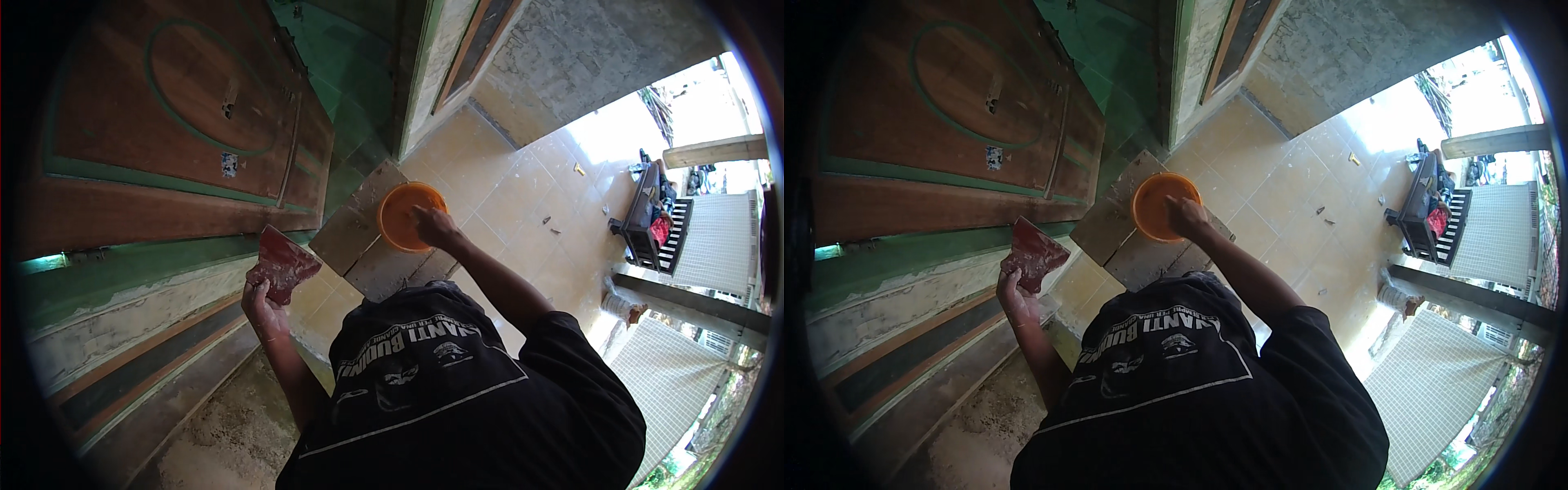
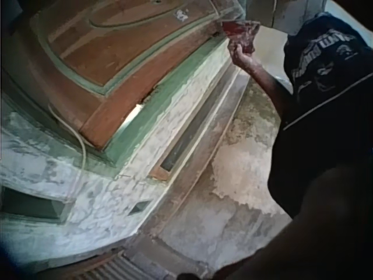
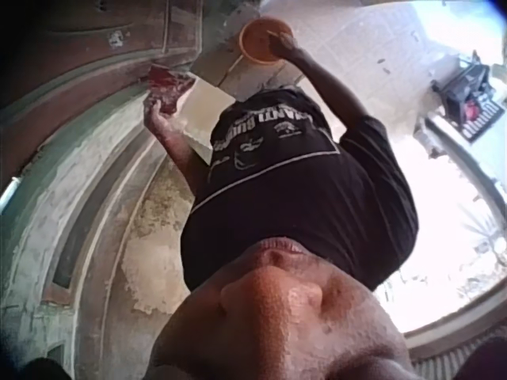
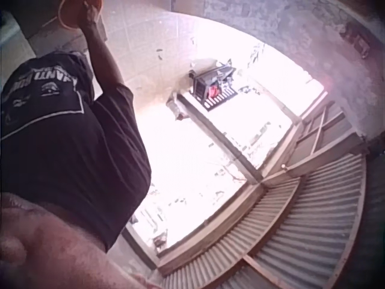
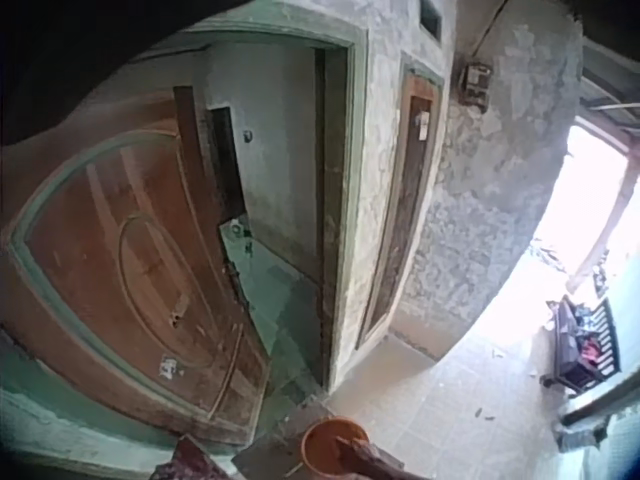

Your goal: The person applies patching compound to the wall around a doorway using a putty knife and a plastic spreader, smoothing the material over gaps and holes before dipping the putty knife into a bucket of water.

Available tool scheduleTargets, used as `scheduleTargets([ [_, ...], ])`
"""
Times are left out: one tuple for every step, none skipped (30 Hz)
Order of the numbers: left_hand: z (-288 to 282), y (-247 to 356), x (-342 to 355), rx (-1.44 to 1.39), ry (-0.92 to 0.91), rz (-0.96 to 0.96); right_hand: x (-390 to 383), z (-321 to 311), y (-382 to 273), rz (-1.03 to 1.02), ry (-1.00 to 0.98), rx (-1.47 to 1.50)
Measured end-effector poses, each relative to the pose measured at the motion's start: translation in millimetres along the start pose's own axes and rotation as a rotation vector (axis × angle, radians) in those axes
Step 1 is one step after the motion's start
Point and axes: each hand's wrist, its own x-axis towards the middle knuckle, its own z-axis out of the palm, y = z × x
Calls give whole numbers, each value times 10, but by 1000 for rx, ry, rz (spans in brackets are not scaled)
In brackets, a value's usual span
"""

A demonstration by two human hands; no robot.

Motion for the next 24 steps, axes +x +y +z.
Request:
scheduleTargets([
  [-4,13,3,7,-3,4,43,-8,75,12,56,103],
  [-2,30,-19,5,-10,2,74,-53,56,20,105,205],
  [-6,48,-37,3,-18,-1,99,-76,14,14,104,212],
  [-29,63,-44,10,-14,4,123,-97,-32,80,151,145],
  [-34,64,-38,12,-8,-13,115,-124,-74,155,201,77],
  [-33,70,-36,16,-3,-29,117,-50,-87,160,204,84],
  [-25,80,-41,23,-9,-30,115,58,-100,122,180,79],
  [-7,92,-52,27,-11,-31,118,85,-125,80,156,72],
  [16,105,-62,32,-14,-31,121,83,-114,81,160,76],
  [48,118,-74,36,-18,-30,124,76,-97,58,146,123],
  [72,130,-97,28,-9,-36,130,50,-114,29,130,168],
  [71,139,-115,18,6,-41,110,-48,-196,21,129,169],
  [51,146,-121,17,13,-35,69,-143,-277,30,116,135],
  [49,127,-126,19,7,-33,0,-222,-327,48,104,98],
  [51,115,-134,20,3,-30,-40,-233,-374,49,102,97],
  [58,111,-139,19,5,-32,-66,-221,-444,-18,44,93],
  [95,119,-146,-1,17,-36,-106,-202,-486,-78,-13,91],
  [131,127,-145,-20,27,-38,-88,-67,-453,-110,-10,71],
  [150,124,-145,-20,22,-42,-78,33,-374,-104,-9,70],
  [147,131,-149,-15,37,-31,-52,64,-361,-86,55,78],
  [145,138,-153,-10,51,-20,-26,90,-350,-68,119,87],
  [151,146,-156,-12,55,-17,24,102,-312,-73,118,85],
  [146,157,-173,-19,47,-11,88,123,-244,-14,164,53],
  [135,164,-186,-28,38,-5,138,101,-190,45,210,20],
])
